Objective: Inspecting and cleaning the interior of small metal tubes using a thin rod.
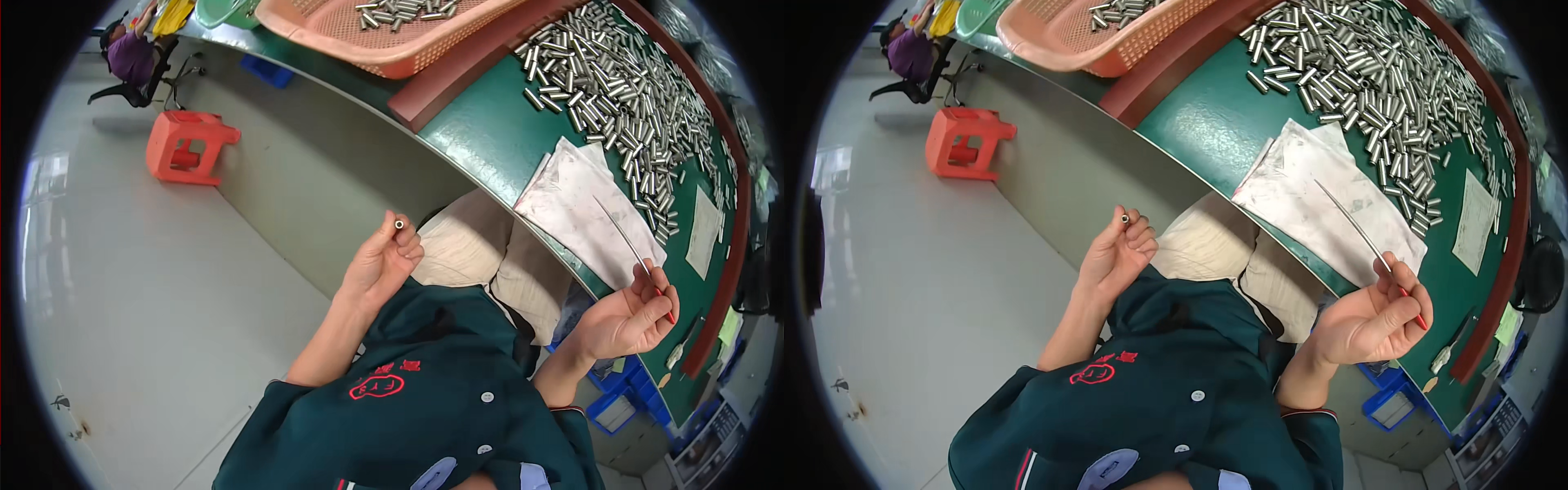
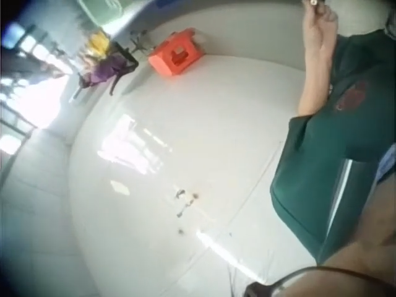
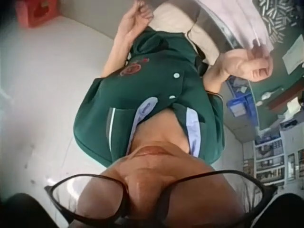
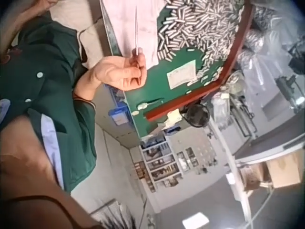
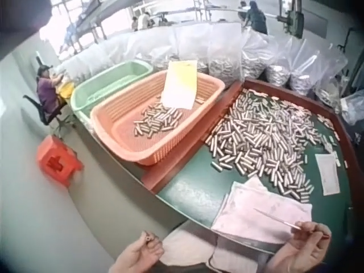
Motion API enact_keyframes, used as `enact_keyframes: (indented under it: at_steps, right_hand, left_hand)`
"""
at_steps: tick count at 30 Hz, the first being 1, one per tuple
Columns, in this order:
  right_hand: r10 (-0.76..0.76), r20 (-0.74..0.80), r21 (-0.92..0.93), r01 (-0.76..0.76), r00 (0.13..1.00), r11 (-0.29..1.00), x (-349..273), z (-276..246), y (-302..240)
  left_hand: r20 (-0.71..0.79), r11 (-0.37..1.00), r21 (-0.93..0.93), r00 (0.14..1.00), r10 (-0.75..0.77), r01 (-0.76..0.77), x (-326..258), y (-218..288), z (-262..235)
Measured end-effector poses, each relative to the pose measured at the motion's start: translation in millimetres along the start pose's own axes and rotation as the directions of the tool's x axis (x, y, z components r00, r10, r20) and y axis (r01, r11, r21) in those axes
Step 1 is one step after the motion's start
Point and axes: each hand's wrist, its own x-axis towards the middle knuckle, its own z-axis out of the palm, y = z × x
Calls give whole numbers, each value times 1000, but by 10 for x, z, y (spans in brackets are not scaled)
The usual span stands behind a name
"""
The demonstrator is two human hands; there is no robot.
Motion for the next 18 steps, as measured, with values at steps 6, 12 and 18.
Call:
enact_keyframes:
  at_steps: [6,12,18]
  right_hand:
    - [-45,77,-57,49,996,997,-19,4,12]
    - [-112,122,-111,126,986,986,-56,-6,18]
    - [-200,192,-107,223,961,969,-168,24,-81]
  left_hand:
    - [-26,999,16,999,-34,34,12,32,-118]
    - [-34,998,27,998,-48,48,17,38,-183]
    - [69,996,-18,994,-91,92,10,64,-227]
